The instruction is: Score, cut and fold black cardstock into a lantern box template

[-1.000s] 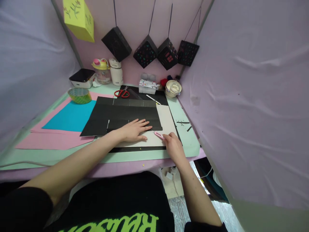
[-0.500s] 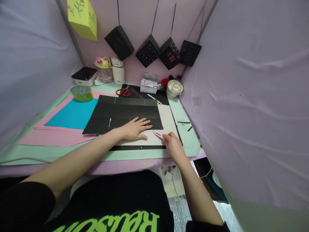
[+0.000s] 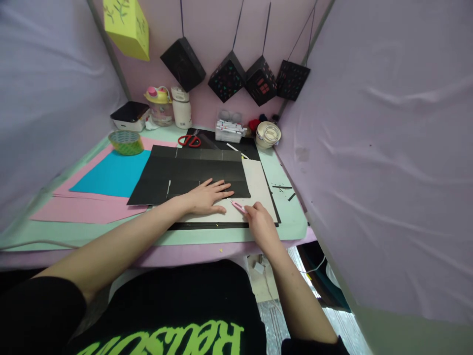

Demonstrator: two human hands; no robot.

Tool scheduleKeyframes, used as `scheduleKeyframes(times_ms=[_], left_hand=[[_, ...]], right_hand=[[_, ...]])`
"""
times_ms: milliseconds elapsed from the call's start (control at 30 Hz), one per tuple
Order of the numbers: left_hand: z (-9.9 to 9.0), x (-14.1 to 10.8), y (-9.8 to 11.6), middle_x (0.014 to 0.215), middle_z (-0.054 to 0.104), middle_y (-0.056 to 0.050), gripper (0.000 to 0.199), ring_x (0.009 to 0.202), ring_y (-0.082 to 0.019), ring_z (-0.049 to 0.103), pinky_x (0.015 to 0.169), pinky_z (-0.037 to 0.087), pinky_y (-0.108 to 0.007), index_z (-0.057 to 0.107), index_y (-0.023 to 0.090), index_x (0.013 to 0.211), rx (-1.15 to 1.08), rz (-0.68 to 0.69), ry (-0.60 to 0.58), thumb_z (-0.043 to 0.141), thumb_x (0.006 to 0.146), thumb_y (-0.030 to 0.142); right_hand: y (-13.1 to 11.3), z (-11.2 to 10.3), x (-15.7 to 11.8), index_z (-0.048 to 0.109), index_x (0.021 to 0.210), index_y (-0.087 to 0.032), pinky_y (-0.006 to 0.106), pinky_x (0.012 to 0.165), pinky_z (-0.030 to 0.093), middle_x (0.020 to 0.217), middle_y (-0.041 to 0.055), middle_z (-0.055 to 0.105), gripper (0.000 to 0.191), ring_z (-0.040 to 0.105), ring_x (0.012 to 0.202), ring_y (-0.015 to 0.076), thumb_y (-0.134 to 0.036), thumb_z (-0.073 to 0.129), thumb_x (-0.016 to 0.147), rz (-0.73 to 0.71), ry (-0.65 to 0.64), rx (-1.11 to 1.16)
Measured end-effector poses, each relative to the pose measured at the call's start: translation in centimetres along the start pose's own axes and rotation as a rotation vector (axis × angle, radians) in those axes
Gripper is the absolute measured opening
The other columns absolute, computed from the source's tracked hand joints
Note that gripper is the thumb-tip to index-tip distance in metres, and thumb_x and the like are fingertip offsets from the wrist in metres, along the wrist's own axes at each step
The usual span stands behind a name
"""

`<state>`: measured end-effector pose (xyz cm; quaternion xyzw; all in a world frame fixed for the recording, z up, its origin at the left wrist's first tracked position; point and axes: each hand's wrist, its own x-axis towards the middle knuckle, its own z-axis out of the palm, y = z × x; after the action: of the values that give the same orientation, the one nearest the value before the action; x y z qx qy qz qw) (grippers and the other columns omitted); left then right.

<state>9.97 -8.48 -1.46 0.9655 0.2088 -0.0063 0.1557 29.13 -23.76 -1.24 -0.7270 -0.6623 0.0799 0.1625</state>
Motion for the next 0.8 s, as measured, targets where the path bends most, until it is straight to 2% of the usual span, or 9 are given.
scheduleKeyframes(times_ms=[200,367,467,567,667,733,800], left_hand=[[0.0,-0.1,-0.1,0.159,0.018,-0.005,0.074,0.147,-0.029,0.01,0.115,0.002,-0.053,0.032,0.031,0.148,0.006,0.0,0.008,0.042,0.086,0.07],[0.5,-0.2,-0.5,0.159,0.021,-0.004,0.082,0.147,-0.027,0.011,0.116,0.0,-0.05,0.021,0.029,0.152,-0.033,0.017,0.056,0.042,0.084,0.071],[0.7,-0.2,-0.7,0.157,0.025,-0.007,0.09,0.147,-0.025,0.014,0.117,0.001,-0.045,0.016,0.023,0.153,-0.058,0.0,0.095,0.046,0.082,0.071],[0.9,-0.2,-0.7,0.156,0.029,-0.009,0.092,0.146,-0.024,0.016,0.117,0.002,-0.043,0.019,0.02,0.151,-0.067,-0.009,0.12,0.048,0.08,0.071],[0.8,-0.4,-0.7,0.155,0.03,-0.011,0.091,0.145,-0.024,0.022,0.118,0.005,-0.039,0.024,0.017,0.148,-0.071,-0.028,0.155,0.052,0.079,0.069],[0.7,-0.6,-0.6,0.154,0.033,-0.012,0.089,0.142,-0.025,0.03,0.117,0.013,-0.037,0.026,0.016,0.146,-0.086,-0.055,0.193,0.054,0.078,0.067],[0.5,-0.8,-0.6,0.15,0.039,-0.013,0.085,0.136,-0.026,0.039,0.111,0.027,-0.035,0.03,0.015,0.143,-0.117,-0.087,0.228,0.056,0.079,0.064]], right_hand=[[0.2,0.3,-0.3,0.068,0.108,-0.022,0.028,0.072,0.043,0.086,0.0045,0.052,0.028,0.056,0.075,0.0175,-0.019,0.045,0.092,0.017,0.002,0.031],[1.7,-1.8,-1.5,0.067,0.111,-0.023,0.03,0.078,0.045,0.094,0.006,0.061,0.03,0.06,0.084,0.019,-0.028,0.045,0.092,0.092,-0.043,0.175],[2.4,-3.0,-1.1,0.067,0.108,-0.021,0.03,0.071,0.046,0.089,0.0055,0.064,0.032,0.059,0.078,0.0201,-0.04,0.052,0.086,0.153,-0.017,0.24],[2.5,-2.6,1.6,0.068,0.106,-0.019,0.03,0.065,0.044,0.076,0.003,0.062,0.037,0.057,0.069,0.0199,-0.042,0.058,0.079,0.208,0.059,0.271],[2.6,-1.3,5.7,0.067,0.108,-0.019,0.032,0.079,0.044,0.09,0.0055,0.061,0.034,0.058,0.083,0.0213,-0.033,0.056,0.079,0.171,0.161,0.231],[2.9,-0.6,8.0,0.066,0.11,-0.019,0.031,0.083,0.043,0.098,0.0066,0.058,0.033,0.057,0.09,0.0202,-0.028,0.057,0.079,0.107,0.11,0.173],[3.1,-0.2,9.5,0.067,0.1,-0.019,0.029,0.082,0.042,0.097,0.0055,0.056,0.025,0.056,0.088,0.0186,-0.027,0.062,0.077,0.061,0.035,0.142]])
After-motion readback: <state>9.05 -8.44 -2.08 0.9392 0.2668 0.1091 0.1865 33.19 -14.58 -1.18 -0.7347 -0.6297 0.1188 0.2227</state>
